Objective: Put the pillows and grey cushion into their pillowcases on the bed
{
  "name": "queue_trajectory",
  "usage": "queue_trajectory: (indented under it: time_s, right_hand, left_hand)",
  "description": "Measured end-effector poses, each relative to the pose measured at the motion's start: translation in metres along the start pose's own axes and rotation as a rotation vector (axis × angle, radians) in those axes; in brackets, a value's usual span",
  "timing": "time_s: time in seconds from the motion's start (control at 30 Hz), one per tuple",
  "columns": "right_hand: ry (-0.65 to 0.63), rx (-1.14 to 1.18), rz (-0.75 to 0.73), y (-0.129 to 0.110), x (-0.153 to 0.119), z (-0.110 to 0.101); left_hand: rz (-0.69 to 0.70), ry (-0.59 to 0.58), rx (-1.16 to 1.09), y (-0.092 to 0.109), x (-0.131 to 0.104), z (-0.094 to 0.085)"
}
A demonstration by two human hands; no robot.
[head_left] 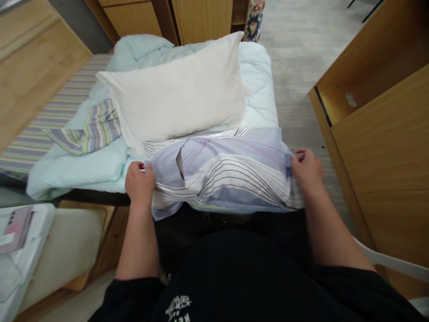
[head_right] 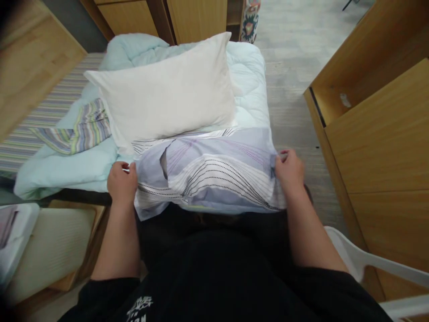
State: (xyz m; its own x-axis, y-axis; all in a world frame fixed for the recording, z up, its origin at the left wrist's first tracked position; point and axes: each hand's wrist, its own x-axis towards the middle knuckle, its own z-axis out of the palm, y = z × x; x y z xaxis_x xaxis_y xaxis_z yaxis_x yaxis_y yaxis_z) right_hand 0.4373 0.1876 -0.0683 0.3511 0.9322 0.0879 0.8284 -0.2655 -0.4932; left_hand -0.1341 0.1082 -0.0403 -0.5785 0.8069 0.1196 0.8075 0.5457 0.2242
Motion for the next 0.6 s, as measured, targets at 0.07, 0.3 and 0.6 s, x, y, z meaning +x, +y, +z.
queue_trajectory:
  time_s: [0.07,0.3,0.6]
  right_hand:
    - [-0.001,-0.003,-0.316,-0.037,-0.016,0.010]
    - [-0.493,0.004,-1.333,-0.186,-0.073,0.083]
    - [-0.625,0.070,-1.408,-0.222,-0.105,0.157]
  left_hand:
    - [0.066,-0.078,0.037,0.033,-0.023,-0.010]
    - [0.311,-0.256,0.188,0.106,-0.060,-0.016]
    - [0.377,-0.256,0.227,0.123,-0.069,-0.036]
